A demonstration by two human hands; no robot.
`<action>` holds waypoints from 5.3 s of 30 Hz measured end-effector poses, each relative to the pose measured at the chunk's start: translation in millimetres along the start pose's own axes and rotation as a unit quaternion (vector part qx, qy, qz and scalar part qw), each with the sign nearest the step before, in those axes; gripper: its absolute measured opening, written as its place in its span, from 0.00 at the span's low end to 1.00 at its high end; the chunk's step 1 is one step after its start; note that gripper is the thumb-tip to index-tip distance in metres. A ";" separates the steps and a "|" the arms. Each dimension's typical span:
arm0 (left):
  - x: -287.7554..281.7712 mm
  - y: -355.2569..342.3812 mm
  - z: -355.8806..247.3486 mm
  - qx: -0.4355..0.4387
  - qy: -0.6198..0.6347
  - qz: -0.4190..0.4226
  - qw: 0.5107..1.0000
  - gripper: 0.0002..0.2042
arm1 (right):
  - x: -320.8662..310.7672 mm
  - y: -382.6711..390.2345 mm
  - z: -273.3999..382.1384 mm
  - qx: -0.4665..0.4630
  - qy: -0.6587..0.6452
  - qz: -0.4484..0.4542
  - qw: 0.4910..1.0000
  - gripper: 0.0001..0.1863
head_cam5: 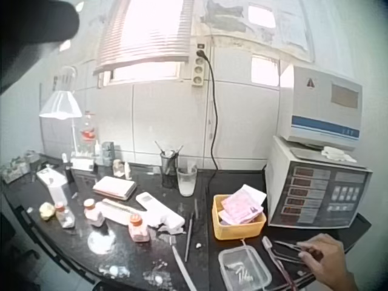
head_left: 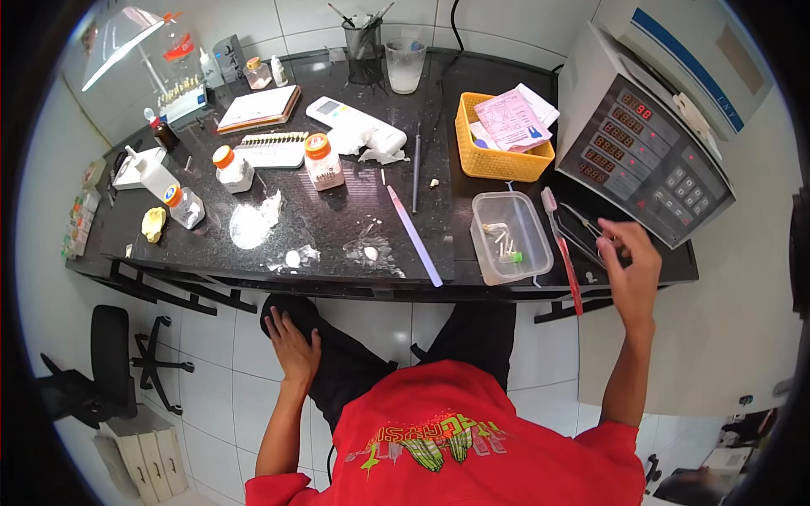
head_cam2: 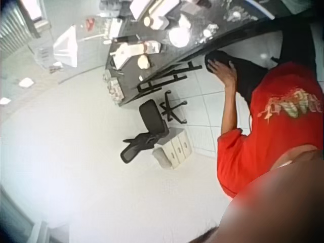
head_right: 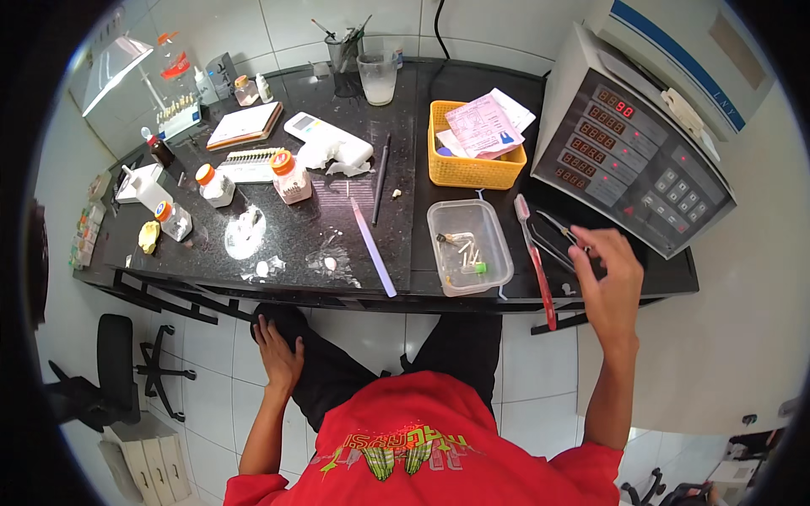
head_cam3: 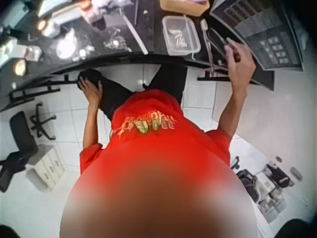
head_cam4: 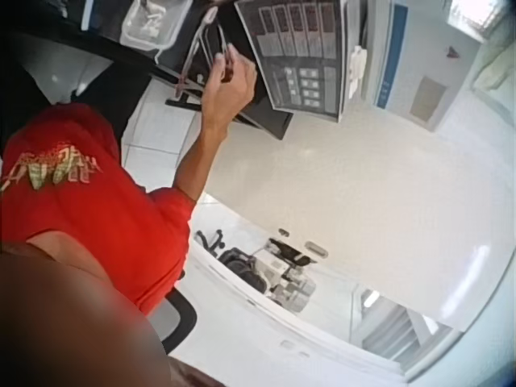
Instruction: Apply gingival-colored porcelain paste to a dental model using a fine brush.
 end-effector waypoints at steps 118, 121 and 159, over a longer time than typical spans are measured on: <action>-207.8 -90.0 -24.0 0.197 0.719 0.203 0.634 0.26 | 187.4 45.4 333.3 0.020 -0.361 0.078 0.929 0.11; -212.9 -92.6 -21.4 0.191 0.683 0.187 0.680 0.31 | 196.0 29.3 363.1 -0.144 -0.363 0.127 0.912 0.17; -297.2 -97.5 13.6 0.360 0.559 -0.158 0.729 0.15 | 189.3 -9.4 405.5 -0.126 -0.539 0.109 0.825 0.08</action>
Point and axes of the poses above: each hand's wrist, its own y-axis away from the middle knuckle, its own x-axis out of the palm, z = x × y, the point moved 10 cm from there along -y, towards the middle knuckle, and after that the axes turned 4 degrees about z, right-handed, at the moved point
